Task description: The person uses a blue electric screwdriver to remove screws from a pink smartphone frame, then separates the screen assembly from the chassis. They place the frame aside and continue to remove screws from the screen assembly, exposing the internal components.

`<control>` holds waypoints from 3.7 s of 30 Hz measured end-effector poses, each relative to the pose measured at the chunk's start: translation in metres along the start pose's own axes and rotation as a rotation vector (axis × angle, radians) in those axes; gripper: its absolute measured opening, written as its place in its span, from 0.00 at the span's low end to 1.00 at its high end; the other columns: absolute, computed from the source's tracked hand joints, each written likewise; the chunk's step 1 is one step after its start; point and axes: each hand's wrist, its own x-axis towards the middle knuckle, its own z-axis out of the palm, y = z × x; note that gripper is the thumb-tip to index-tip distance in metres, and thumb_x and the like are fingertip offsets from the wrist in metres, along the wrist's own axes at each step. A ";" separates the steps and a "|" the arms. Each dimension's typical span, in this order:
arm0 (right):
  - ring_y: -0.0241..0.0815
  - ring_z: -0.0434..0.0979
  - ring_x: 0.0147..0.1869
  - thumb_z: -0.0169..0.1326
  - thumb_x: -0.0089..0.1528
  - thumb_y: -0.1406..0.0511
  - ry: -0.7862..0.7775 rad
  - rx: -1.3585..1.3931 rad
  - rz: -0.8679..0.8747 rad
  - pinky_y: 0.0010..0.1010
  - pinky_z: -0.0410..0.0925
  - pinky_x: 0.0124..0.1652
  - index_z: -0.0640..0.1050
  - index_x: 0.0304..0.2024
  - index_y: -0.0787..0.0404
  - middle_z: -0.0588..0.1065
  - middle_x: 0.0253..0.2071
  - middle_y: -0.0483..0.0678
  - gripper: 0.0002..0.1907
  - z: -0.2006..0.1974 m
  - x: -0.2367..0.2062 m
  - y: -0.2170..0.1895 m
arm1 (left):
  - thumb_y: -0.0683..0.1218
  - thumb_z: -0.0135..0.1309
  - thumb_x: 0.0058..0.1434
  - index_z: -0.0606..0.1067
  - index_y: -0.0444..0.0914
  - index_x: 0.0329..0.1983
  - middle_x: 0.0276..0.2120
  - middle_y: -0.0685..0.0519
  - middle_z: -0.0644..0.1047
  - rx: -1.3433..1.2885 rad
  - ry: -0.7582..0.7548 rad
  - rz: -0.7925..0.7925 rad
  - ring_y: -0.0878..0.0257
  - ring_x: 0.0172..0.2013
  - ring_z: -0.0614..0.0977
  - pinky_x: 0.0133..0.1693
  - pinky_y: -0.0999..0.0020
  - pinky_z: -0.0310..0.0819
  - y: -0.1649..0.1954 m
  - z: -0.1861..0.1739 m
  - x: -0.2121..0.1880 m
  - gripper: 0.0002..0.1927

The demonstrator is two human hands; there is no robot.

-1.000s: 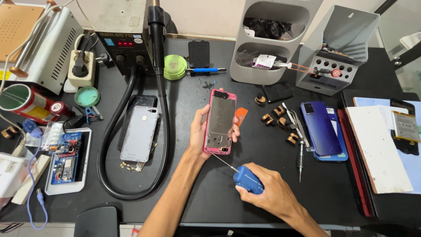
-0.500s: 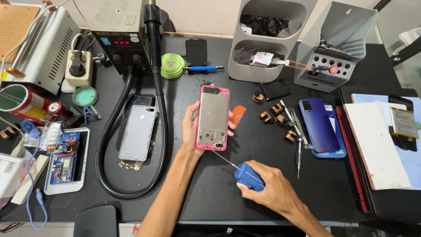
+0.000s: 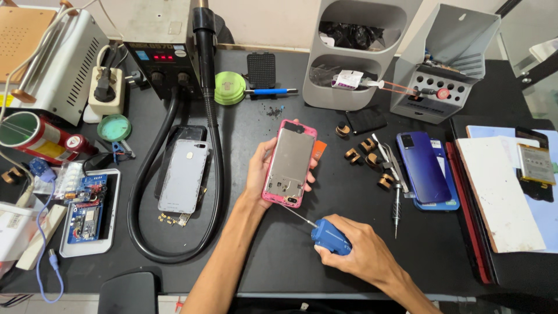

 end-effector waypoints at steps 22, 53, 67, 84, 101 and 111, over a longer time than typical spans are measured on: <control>0.52 0.83 0.35 0.64 0.49 0.59 -0.017 -0.026 0.000 0.37 0.75 0.36 0.78 0.42 0.59 0.80 0.34 0.49 0.21 -0.003 0.000 0.004 | 0.61 0.32 0.73 0.68 0.27 0.63 0.43 0.34 0.78 -0.034 -0.064 -0.086 0.46 0.33 0.84 0.33 0.52 0.83 -0.008 -0.001 0.002 0.35; 0.52 0.83 0.35 0.64 0.49 0.60 0.025 -0.050 -0.026 0.36 0.75 0.36 0.78 0.45 0.60 0.80 0.36 0.50 0.22 -0.001 0.001 0.004 | 0.60 0.34 0.74 0.70 0.29 0.59 0.39 0.40 0.78 0.013 0.013 -0.001 0.53 0.31 0.83 0.30 0.58 0.83 -0.007 0.006 0.000 0.31; 0.49 0.84 0.35 0.64 0.49 0.60 0.016 -0.044 0.007 0.35 0.75 0.36 0.78 0.45 0.59 0.81 0.36 0.49 0.23 -0.001 0.001 0.001 | 0.61 0.34 0.73 0.70 0.32 0.58 0.38 0.41 0.78 0.039 0.066 0.023 0.55 0.30 0.82 0.30 0.60 0.82 -0.008 0.009 0.001 0.30; 0.50 0.83 0.36 0.64 0.50 0.60 -0.014 -0.040 0.018 0.36 0.75 0.37 0.78 0.44 0.59 0.81 0.35 0.49 0.21 -0.002 0.001 0.002 | 0.61 0.33 0.73 0.67 0.34 0.62 0.39 0.41 0.77 0.051 0.055 0.058 0.54 0.31 0.82 0.30 0.60 0.82 -0.008 0.010 0.000 0.29; 0.46 0.83 0.33 0.64 0.50 0.61 0.036 0.013 -0.030 0.34 0.75 0.36 0.78 0.44 0.60 0.81 0.33 0.49 0.21 -0.003 0.006 0.003 | 0.61 0.34 0.72 0.65 0.38 0.68 0.41 0.40 0.76 0.023 0.018 0.055 0.53 0.32 0.82 0.32 0.59 0.82 -0.010 0.011 0.000 0.30; 0.47 0.83 0.34 0.63 0.50 0.60 0.012 0.026 -0.046 0.34 0.75 0.37 0.78 0.44 0.61 0.80 0.34 0.49 0.21 -0.001 0.005 0.005 | 0.64 0.33 0.73 0.70 0.28 0.61 0.46 0.37 0.76 -0.067 -0.014 0.030 0.50 0.36 0.82 0.37 0.55 0.82 -0.010 0.005 -0.002 0.36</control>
